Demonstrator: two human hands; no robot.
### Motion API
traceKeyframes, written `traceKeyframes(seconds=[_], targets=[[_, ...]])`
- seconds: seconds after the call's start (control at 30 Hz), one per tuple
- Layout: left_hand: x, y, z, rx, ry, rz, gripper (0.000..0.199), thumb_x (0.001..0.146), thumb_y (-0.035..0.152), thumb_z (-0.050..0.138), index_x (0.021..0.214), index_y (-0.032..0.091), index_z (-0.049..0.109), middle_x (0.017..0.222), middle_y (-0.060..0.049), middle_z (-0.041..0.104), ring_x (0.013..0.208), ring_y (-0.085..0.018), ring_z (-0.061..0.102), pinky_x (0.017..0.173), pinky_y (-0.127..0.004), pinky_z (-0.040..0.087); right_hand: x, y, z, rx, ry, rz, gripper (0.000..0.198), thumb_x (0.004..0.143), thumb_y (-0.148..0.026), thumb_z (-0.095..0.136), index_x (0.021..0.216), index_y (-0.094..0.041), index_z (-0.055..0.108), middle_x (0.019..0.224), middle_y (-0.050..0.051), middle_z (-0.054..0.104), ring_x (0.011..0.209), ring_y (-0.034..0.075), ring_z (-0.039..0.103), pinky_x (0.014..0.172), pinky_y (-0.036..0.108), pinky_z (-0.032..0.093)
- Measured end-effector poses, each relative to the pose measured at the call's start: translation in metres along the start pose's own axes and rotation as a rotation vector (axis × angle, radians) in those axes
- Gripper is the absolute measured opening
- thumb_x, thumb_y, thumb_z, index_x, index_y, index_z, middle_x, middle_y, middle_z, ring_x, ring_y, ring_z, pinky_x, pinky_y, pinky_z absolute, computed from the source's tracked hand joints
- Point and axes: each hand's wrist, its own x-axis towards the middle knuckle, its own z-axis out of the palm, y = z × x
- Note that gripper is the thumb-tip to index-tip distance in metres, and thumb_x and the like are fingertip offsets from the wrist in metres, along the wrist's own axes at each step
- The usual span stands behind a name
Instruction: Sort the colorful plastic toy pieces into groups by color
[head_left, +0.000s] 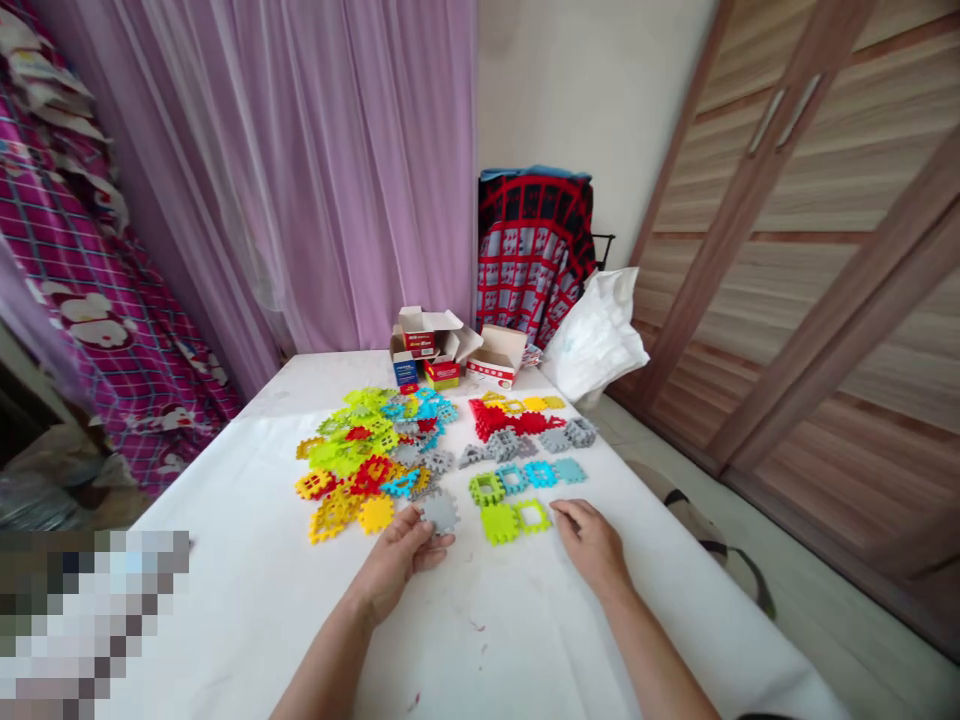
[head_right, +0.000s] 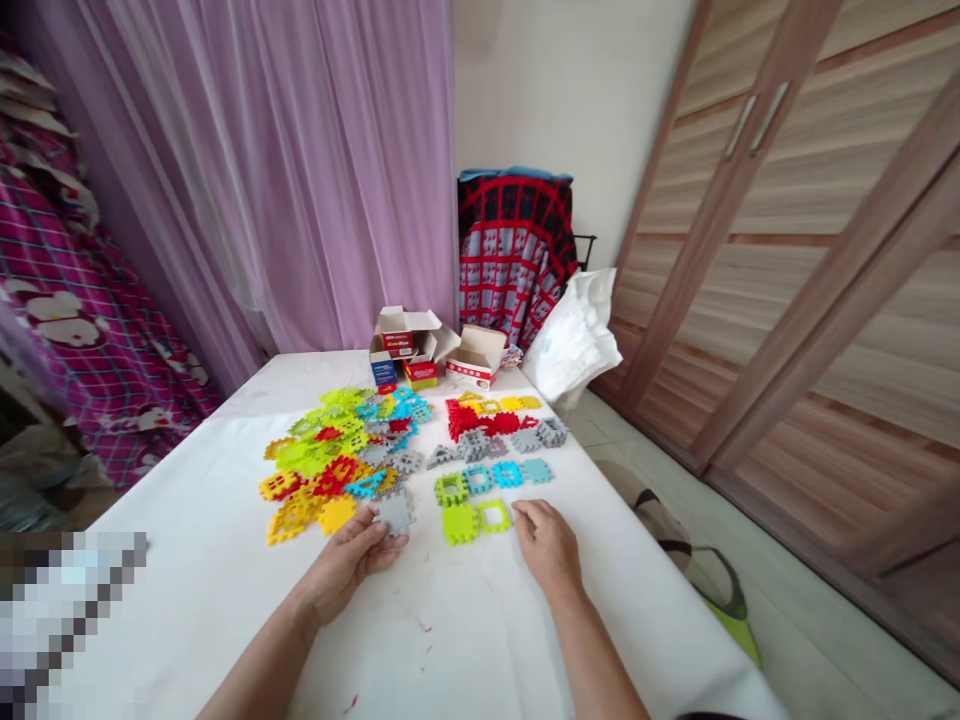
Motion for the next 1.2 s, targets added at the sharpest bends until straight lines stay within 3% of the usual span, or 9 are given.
traceKeyframes(seconds=[0.17, 0.37, 0.6, 0.77, 0.9, 1.03, 1.2], targets=[[0.011, -0.006, 0.015, -0.082, -0.119, -0.097, 0.045, 0.062, 0.029, 0.085, 0.095, 0.020, 0.056, 0.077, 0.002, 0.071, 0.077, -0.017, 0.074, 0.061, -0.021, 0.059, 0.000, -0.002, 0.002, -0.010, 0.013, 0.040, 0.033, 0.083, -0.032, 0.041, 0.100, -0.023, 0.067, 0.088, 0.006, 0.072, 0.078, 0.022, 0.067, 0.073, 0.035, 0.054], [0.028, -0.009, 0.028, -0.089, -0.143, -0.124, 0.041, 0.056, 0.026, 0.089, 0.084, 0.018, 0.059, 0.070, 0.003, 0.070, 0.066, -0.015, 0.073, 0.049, -0.017, 0.055, -0.001, -0.001, 0.004, 0.013, 0.022, 0.057, 0.033, 0.084, -0.031, 0.041, 0.104, -0.021, 0.066, 0.088, 0.005, 0.072, 0.077, 0.020, 0.068, 0.074, 0.032, 0.054], [0.025, -0.015, 0.014, -0.063, -0.192, -0.128, 0.040, 0.053, 0.032, 0.090, 0.080, 0.016, 0.066, 0.060, 0.002, 0.068, 0.056, -0.011, 0.067, 0.050, -0.016, 0.054, -0.002, -0.006, 0.001, 0.020, 0.088, -0.013, 0.028, 0.086, -0.028, 0.043, 0.099, -0.020, 0.068, 0.087, 0.006, 0.071, 0.079, 0.019, 0.066, 0.074, 0.031, 0.053], [0.024, -0.009, 0.019, 0.046, -0.185, -0.131, 0.044, 0.052, 0.038, 0.090, 0.080, 0.017, 0.064, 0.062, 0.002, 0.067, 0.051, -0.007, 0.060, 0.046, -0.014, 0.050, -0.003, -0.032, -0.004, 0.090, 0.138, -0.182, 0.026, 0.085, -0.028, 0.052, 0.107, -0.020, 0.064, 0.100, 0.009, 0.067, 0.094, 0.021, 0.063, 0.085, 0.034, 0.052], [0.023, -0.008, 0.026, 0.138, -0.218, -0.109, 0.043, 0.054, 0.042, 0.088, 0.077, 0.017, 0.062, 0.064, 0.003, 0.066, 0.052, -0.006, 0.059, 0.049, -0.015, 0.049, -0.006, -0.064, -0.009, 0.092, -0.013, -0.312, 0.048, 0.077, -0.034, 0.065, 0.121, -0.019, 0.056, 0.117, 0.011, 0.059, 0.110, 0.025, 0.055, 0.095, 0.039, 0.048], [0.023, -0.011, 0.029, 0.212, -0.250, -0.051, 0.042, 0.058, 0.046, 0.085, 0.077, 0.016, 0.062, 0.061, 0.004, 0.063, 0.053, -0.006, 0.057, 0.050, -0.016, 0.047, -0.004, -0.090, -0.015, 0.041, -0.201, -0.371, 0.065, 0.070, -0.038, 0.073, 0.128, -0.020, 0.050, 0.123, 0.011, 0.055, 0.114, 0.027, 0.051, 0.097, 0.041, 0.044], [0.025, -0.014, 0.029, 0.252, -0.255, -0.023, 0.043, 0.059, 0.050, 0.083, 0.076, 0.017, 0.060, 0.061, 0.005, 0.060, 0.052, -0.007, 0.055, 0.051, -0.018, 0.045, 0.006, -0.108, -0.023, -0.048, -0.365, -0.401, 0.050, 0.071, -0.031, 0.073, 0.118, -0.024, 0.056, 0.114, 0.006, 0.059, 0.107, 0.025, 0.052, 0.093, 0.040, 0.041]])
